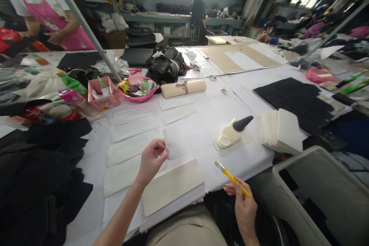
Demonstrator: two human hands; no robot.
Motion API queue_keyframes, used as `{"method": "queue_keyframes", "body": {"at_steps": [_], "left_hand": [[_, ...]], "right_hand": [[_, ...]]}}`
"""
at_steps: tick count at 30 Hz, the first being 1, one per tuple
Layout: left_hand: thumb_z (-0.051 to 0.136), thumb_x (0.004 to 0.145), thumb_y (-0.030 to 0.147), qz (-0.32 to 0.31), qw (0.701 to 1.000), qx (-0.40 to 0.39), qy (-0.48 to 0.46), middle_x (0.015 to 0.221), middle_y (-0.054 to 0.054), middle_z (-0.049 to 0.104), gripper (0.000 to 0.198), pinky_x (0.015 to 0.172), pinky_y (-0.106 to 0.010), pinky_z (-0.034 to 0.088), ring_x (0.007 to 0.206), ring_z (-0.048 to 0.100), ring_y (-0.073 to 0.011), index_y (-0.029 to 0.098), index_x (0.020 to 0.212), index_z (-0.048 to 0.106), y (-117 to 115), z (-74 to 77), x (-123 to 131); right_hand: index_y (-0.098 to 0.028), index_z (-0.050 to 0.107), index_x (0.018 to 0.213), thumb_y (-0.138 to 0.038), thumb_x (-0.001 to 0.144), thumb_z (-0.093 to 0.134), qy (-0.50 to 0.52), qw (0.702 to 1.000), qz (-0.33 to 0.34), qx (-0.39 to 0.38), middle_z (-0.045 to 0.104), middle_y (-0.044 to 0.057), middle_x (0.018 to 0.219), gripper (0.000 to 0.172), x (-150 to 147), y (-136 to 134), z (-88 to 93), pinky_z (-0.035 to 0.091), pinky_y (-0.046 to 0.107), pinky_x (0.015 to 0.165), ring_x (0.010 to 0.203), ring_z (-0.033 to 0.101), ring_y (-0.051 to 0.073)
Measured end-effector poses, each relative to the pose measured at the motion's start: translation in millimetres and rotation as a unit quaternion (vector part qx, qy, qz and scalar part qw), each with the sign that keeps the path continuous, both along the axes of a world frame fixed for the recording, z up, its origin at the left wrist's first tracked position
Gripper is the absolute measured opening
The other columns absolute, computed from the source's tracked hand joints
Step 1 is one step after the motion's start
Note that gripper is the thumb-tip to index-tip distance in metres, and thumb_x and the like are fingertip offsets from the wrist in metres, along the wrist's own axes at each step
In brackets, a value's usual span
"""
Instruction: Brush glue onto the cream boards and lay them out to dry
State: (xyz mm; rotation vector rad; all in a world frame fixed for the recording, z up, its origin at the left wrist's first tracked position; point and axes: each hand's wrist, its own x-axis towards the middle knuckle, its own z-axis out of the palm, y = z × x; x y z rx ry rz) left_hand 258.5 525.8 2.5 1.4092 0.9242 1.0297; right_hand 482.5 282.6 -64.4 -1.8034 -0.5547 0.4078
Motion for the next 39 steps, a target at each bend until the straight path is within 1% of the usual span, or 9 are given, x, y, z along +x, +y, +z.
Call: {"method": "queue_keyframes", "body": {"at_steps": [6,9,12,16,19,21,24,32,39], "left_hand": [[0.070,0.070,0.031,0.020,0.999,0.012,-0.022,0.080,-0.002,0.063,0.021,0.063,-0.024,0.045,0.070,0.057,-0.0138,0.020,0.067,0.051,37.3,6.8,44.8],[0.069,0.069,0.028,0.046,0.998,0.003,-0.040,0.082,-0.001,0.064,0.020,0.065,-0.023,0.045,0.073,0.057,-0.0132,0.020,0.068,0.051,50.3,-5.0,56.0],[0.067,0.068,0.023,0.074,0.995,-0.032,-0.056,0.077,0.002,0.061,0.017,0.066,-0.022,0.044,0.071,0.056,-0.0116,0.019,0.068,0.050,62.9,-37.0,62.8],[0.063,0.062,0.024,0.117,0.989,-0.094,-0.003,0.064,0.005,0.051,0.016,0.057,-0.020,0.042,0.059,0.050,-0.0095,0.020,0.064,0.047,78.3,-99.8,66.4],[0.059,0.059,0.028,0.145,0.979,-0.121,0.073,0.067,0.004,0.054,0.015,0.056,-0.022,0.046,0.058,0.052,-0.0100,0.020,0.064,0.047,87.7,-142.4,65.4],[0.058,0.057,0.029,0.159,0.973,-0.127,0.112,0.067,0.002,0.056,0.015,0.056,-0.023,0.047,0.059,0.054,-0.0113,0.020,0.063,0.048,94.0,-163.3,63.2],[0.057,0.055,0.030,0.181,0.962,-0.129,0.156,0.064,0.001,0.057,0.013,0.055,-0.023,0.046,0.060,0.056,-0.0137,0.021,0.061,0.049,105.2,-183.1,58.5],[0.054,0.059,0.024,0.221,0.918,-0.119,0.308,0.062,0.001,0.059,0.005,0.064,-0.027,0.045,0.066,0.060,-0.0184,0.021,0.061,0.050,133.6,-200.4,52.6],[0.054,0.074,0.024,0.176,0.875,-0.115,0.436,0.062,-0.003,0.064,0.006,0.067,-0.030,0.045,0.068,0.065,-0.0228,0.021,0.069,0.056,130.6,-194.2,53.0]], "right_hand": [[-0.016,0.062,0.104,-0.057,0.086,0.057,0.015,1.000,-0.025,-0.001,0.072,0.008,0.076,0.045,13.4,5.1,-3.3,0.061,0.034,0.057,0.061,0.070,0.023],[-0.016,0.063,0.104,-0.058,0.085,0.057,0.023,0.999,-0.026,-0.007,0.071,0.007,0.074,0.046,20.2,10.0,-8.7,0.060,0.033,0.055,0.060,0.070,0.023],[-0.017,0.064,0.102,-0.059,0.084,0.058,0.031,0.999,-0.020,-0.006,0.071,0.007,0.073,0.046,26.5,15.7,-14.4,0.060,0.033,0.054,0.058,0.070,0.023],[-0.018,0.065,0.102,-0.058,0.084,0.059,0.034,0.999,-0.001,-0.008,0.072,0.008,0.073,0.044,33.1,22.3,-20.4,0.061,0.033,0.055,0.057,0.070,0.024],[-0.018,0.065,0.102,-0.056,0.085,0.057,0.032,0.999,0.008,-0.019,0.072,0.008,0.073,0.043,37.2,25.7,-22.6,0.061,0.033,0.056,0.058,0.070,0.024],[-0.018,0.065,0.101,-0.057,0.085,0.058,0.035,0.999,0.014,-0.025,0.072,0.008,0.072,0.043,39.9,27.4,-23.0,0.061,0.033,0.055,0.058,0.070,0.024],[-0.019,0.066,0.100,-0.059,0.083,0.059,0.040,0.999,0.019,-0.029,0.072,0.008,0.072,0.044,43.5,29.4,-23.4,0.061,0.033,0.055,0.058,0.071,0.024],[-0.015,0.064,0.103,-0.057,0.087,0.056,0.048,0.998,0.032,-0.038,0.072,0.007,0.073,0.046,47.2,33.3,-30.4,0.061,0.030,0.056,0.059,0.071,0.022],[-0.015,0.063,0.104,-0.052,0.090,0.054,0.046,0.998,0.023,-0.031,0.072,0.007,0.074,0.041,44.0,36.5,-31.5,0.060,0.030,0.057,0.060,0.070,0.021]]}}
